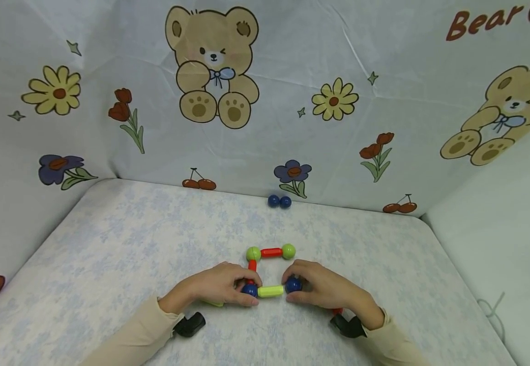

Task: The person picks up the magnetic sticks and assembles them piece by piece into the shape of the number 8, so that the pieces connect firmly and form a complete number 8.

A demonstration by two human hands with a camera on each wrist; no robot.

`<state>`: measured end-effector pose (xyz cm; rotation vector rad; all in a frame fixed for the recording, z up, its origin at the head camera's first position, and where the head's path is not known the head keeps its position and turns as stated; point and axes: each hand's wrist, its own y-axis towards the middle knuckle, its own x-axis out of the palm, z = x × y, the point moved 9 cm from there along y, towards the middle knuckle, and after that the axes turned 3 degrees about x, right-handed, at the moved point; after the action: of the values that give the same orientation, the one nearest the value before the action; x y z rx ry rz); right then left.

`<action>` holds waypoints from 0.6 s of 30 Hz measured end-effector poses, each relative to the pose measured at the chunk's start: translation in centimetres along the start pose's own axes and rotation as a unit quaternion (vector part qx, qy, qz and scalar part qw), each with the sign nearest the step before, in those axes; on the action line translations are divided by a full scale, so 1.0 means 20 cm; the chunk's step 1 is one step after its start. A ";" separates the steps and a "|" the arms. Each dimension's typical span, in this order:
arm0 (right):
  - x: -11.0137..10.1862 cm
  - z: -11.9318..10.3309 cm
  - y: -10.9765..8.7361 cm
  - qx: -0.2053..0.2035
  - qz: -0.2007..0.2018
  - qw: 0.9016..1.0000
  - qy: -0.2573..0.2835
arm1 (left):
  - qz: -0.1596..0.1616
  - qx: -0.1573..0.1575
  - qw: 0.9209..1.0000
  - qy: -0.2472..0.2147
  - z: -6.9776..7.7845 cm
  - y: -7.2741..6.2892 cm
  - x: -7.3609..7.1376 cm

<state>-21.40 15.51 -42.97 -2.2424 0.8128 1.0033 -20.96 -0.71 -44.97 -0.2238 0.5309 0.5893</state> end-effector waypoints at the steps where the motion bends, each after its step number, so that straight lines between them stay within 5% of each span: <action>1: 0.00 0.00 0.00 -0.001 -0.001 1.000 0.000 | 0.000 -0.001 1.000 0.000 0.00 0.00 0.00; 18: 0.01 -0.03 0.00 -0.016 0.003 1.000 -0.001 | 0.004 -0.001 1.000 0.005 0.00 0.01 0.00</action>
<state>-21.00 15.07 -42.82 -2.2662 0.8086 1.0281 -21.07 -0.66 -44.94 -0.2271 0.5418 0.5964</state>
